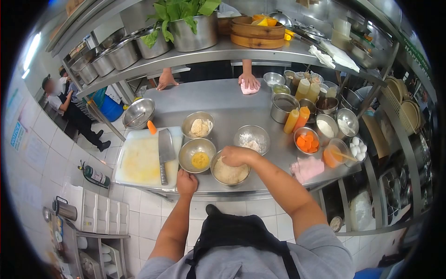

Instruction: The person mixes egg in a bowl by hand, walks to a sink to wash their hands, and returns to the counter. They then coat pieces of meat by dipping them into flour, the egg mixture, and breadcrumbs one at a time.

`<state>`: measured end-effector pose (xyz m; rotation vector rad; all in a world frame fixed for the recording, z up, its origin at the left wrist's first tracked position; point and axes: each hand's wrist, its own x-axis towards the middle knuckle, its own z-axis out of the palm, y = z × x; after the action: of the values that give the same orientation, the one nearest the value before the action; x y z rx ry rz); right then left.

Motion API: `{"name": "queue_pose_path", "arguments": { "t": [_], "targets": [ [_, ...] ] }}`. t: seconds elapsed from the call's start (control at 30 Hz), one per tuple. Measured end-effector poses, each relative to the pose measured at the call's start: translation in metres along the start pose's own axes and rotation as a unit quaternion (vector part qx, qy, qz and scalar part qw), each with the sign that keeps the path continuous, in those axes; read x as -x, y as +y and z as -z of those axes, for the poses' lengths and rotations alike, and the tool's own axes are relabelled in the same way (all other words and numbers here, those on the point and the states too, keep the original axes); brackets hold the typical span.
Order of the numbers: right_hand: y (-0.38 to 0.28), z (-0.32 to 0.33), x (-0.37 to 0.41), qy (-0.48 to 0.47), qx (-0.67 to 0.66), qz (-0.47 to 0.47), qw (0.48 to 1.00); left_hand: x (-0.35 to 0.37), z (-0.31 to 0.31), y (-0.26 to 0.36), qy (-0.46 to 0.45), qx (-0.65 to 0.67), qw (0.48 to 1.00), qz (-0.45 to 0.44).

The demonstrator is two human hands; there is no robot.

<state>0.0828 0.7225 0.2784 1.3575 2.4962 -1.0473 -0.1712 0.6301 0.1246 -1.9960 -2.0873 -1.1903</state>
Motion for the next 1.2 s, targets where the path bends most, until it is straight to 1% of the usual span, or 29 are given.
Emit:
{"name": "queue_pose_path", "arguments": {
  "t": [0.03, 0.1, 0.13, 0.17, 0.2, 0.23, 0.3, 0.33, 0.37, 0.43, 0.47, 0.53, 0.57, 0.63, 0.73, 0.83, 0.87, 0.9, 0.97, 1.0, 1.07, 1.1, 1.17, 1.2],
  "targets": [
    [0.009, -0.008, -0.009, 0.002, 0.003, 0.001, 1.000, 0.000, 0.000, -0.001, 0.004, 0.000, 1.000, -0.006],
    [0.027, -0.039, -0.026, -0.001, 0.053, -0.023, 0.998, -0.001, 0.000, -0.001, 0.003, 0.001, 1.000, -0.005],
    [0.027, -0.045, -0.018, 0.002, 0.055, -0.022, 0.998, 0.000, 0.001, -0.001, 0.000, 0.002, 1.000, -0.003],
    [0.029, -0.050, -0.010, 0.025, 0.046, -0.003, 0.999, 0.001, 0.002, -0.001, 0.004, 0.003, 1.000, -0.006],
    [0.028, -0.045, -0.007, 0.050, 0.040, 0.018, 0.998, 0.000, 0.001, 0.000, -0.001, 0.006, 1.000, 0.005],
    [0.027, -0.038, -0.009, 0.051, 0.043, 0.020, 0.998, 0.000, 0.002, 0.001, -0.008, 0.009, 1.000, 0.017],
    [0.021, -0.026, -0.012, 0.006, 0.067, 0.010, 0.998, 0.002, 0.002, -0.005, -0.012, 0.003, 1.000, 0.005],
    [0.018, -0.019, -0.006, 0.027, 0.039, 0.017, 0.999, 0.002, 0.002, -0.005, -0.012, 0.001, 1.000, 0.003],
    [0.014, -0.015, 0.000, 0.028, 0.040, 0.016, 0.999, 0.001, 0.001, -0.004, -0.012, 0.000, 1.000, 0.002],
    [0.003, -0.009, 0.014, 0.024, 0.080, 0.030, 0.996, 0.002, -0.001, -0.005, -0.006, 0.004, 1.000, 0.000],
    [0.004, -0.014, 0.015, 0.025, 0.081, 0.029, 0.996, 0.002, -0.001, -0.005, 0.000, 0.007, 1.000, -0.001],
    [0.009, -0.036, 0.019, 0.055, 0.183, 0.036, 0.981, 0.002, 0.000, -0.006, -0.011, 0.004, 1.000, 0.005],
    [0.012, -0.044, 0.019, 0.056, 0.184, 0.036, 0.981, 0.002, 0.000, -0.006, -0.023, 0.000, 1.000, 0.012],
    [0.016, -0.053, 0.020, 0.107, 0.204, 0.038, 0.972, -0.001, 0.002, -0.005, -0.014, 0.004, 1.000, 0.002],
    [0.022, -0.054, 0.013, 0.079, 0.201, 0.057, 0.975, 0.008, 0.003, -0.008, -0.014, 0.010, 1.000, -0.006],
    [0.023, -0.058, 0.010, 0.100, 0.229, 0.056, 0.967, -0.001, 0.003, -0.004, -0.012, 0.023, 1.000, -0.006],
    [0.027, -0.060, 0.008, 0.125, 0.232, 0.066, 0.963, -0.001, 0.003, -0.003, -0.013, 0.014, 1.000, -0.003],
    [0.024, -0.056, 0.012, 0.123, 0.234, 0.063, 0.962, 0.001, 0.003, -0.004, -0.017, 0.004, 1.000, 0.002],
    [0.012, -0.040, 0.021, 0.078, 0.153, 0.027, 0.985, 0.002, -0.001, -0.006, -0.002, 0.015, 1.000, -0.009],
    [0.013, -0.035, 0.021, 0.076, 0.153, 0.026, 0.985, 0.002, -0.001, -0.006, 0.004, 0.013, 1.000, -0.012],
    [0.015, -0.024, 0.019, 0.043, 0.026, 0.046, 0.998, 0.001, 0.000, -0.006, 0.011, 0.009, 1.000, -0.016],
    [0.013, -0.020, 0.018, 0.043, 0.026, 0.048, 0.998, 0.002, 0.002, -0.004, 0.000, 0.007, 1.000, -0.006],
    [0.010, -0.010, 0.018, -0.037, -0.092, 0.003, 0.995, 0.000, 0.005, -0.004, -0.007, 0.003, 1.000, 0.005],
    [0.016, -0.013, 0.014, -0.036, -0.090, 0.004, 0.995, -0.001, 0.004, -0.005, -0.013, 0.008, 1.000, 0.010]
  ]
}}
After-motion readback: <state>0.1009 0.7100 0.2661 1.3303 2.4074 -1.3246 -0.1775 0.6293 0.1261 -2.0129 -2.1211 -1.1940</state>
